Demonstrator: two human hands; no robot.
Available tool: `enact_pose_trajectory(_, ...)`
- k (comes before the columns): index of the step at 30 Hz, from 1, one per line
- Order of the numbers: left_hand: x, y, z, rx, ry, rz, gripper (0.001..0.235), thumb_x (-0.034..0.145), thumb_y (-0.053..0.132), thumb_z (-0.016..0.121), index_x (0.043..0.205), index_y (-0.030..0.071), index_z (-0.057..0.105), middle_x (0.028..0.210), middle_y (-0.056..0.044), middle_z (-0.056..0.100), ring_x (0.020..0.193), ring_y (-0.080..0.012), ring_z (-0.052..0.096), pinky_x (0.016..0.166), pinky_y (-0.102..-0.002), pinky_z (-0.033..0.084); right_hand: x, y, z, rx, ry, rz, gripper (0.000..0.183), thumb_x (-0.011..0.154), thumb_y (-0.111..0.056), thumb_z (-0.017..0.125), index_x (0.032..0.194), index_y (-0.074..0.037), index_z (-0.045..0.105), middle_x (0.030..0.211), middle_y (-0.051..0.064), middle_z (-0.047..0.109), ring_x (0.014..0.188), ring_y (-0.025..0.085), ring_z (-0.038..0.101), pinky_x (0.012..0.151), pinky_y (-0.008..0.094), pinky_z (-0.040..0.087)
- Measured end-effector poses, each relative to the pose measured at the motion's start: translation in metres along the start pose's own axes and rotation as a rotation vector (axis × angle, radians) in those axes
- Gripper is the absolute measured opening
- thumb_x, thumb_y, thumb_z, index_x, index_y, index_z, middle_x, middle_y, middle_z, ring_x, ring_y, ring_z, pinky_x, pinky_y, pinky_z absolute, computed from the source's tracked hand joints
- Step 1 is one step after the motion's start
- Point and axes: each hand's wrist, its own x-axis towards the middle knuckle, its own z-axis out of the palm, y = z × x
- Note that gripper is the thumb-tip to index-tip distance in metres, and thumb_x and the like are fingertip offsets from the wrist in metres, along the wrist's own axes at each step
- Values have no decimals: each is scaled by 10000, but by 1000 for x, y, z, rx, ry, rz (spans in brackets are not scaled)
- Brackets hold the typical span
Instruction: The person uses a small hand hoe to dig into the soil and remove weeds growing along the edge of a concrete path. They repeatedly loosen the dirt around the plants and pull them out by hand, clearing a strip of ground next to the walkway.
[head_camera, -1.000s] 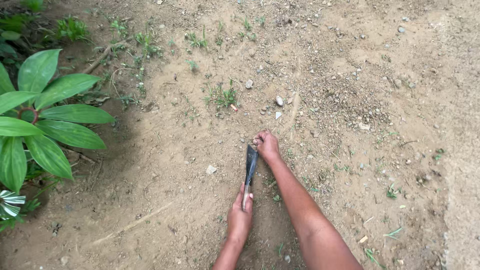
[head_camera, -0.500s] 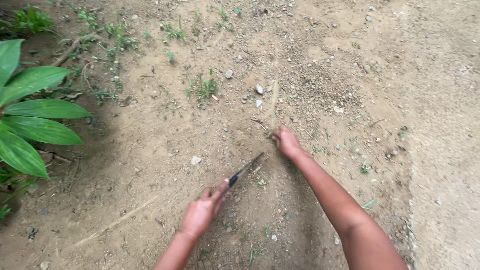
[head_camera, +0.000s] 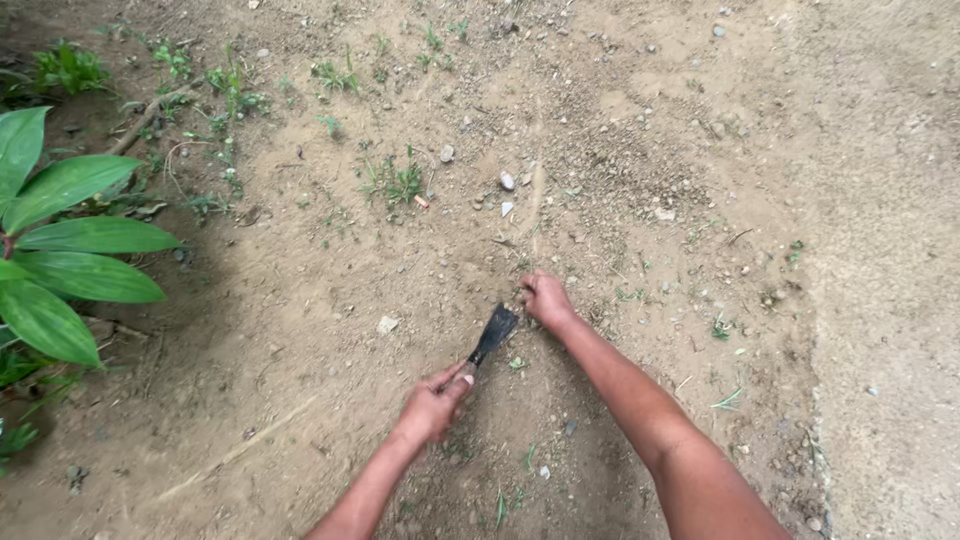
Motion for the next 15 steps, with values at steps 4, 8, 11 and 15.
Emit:
enact_pose_trajectory(4, 8, -16, 9, 64, 23, 55, 482, 986, 330, 584, 1463, 363, 526, 824, 162, 671, 473, -67, 397, 417, -219, 356, 1, 15, 2, 48, 36, 25, 87, 903, -8, 619, 891, -48, 696, 965, 63, 626, 829, 143, 580, 741, 272, 572)
enact_pose_trajectory(8, 3, -12, 1, 48, 4, 40, 500, 1001, 307, 573, 1489, 378, 488, 772, -26, 617, 471, -68, 416, 419, -222, 350, -3, 11, -9, 104, -40, 108, 90, 934, -14, 622, 880, -14, 695, 1004, 65, 658, 843, 177, 588, 718, 277, 561)
enact_pose_trajectory(11, 8, 22, 3, 241, 69, 181, 473, 1001, 313, 560, 1467, 350, 486, 888, 69, 656, 472, -43, 426, 426, -205, 371, -10, 5, -20, 58, -31, 41, 35, 903, -48, 691, 915, -58, 723, 1047, 13, 644, 870, 126, 611, 765, 230, 561)
enact_pose_trajectory(15, -1, 53, -23, 283, 123, 223, 431, 1011, 328, 534, 1441, 353, 550, 970, -2, 705, 468, -48, 402, 428, -217, 341, -43, 5, -8, 119, -115, 98, 157, 942, -14, 566, 926, -75, 709, 1167, -1, 578, 810, 149, 640, 711, 236, 604)
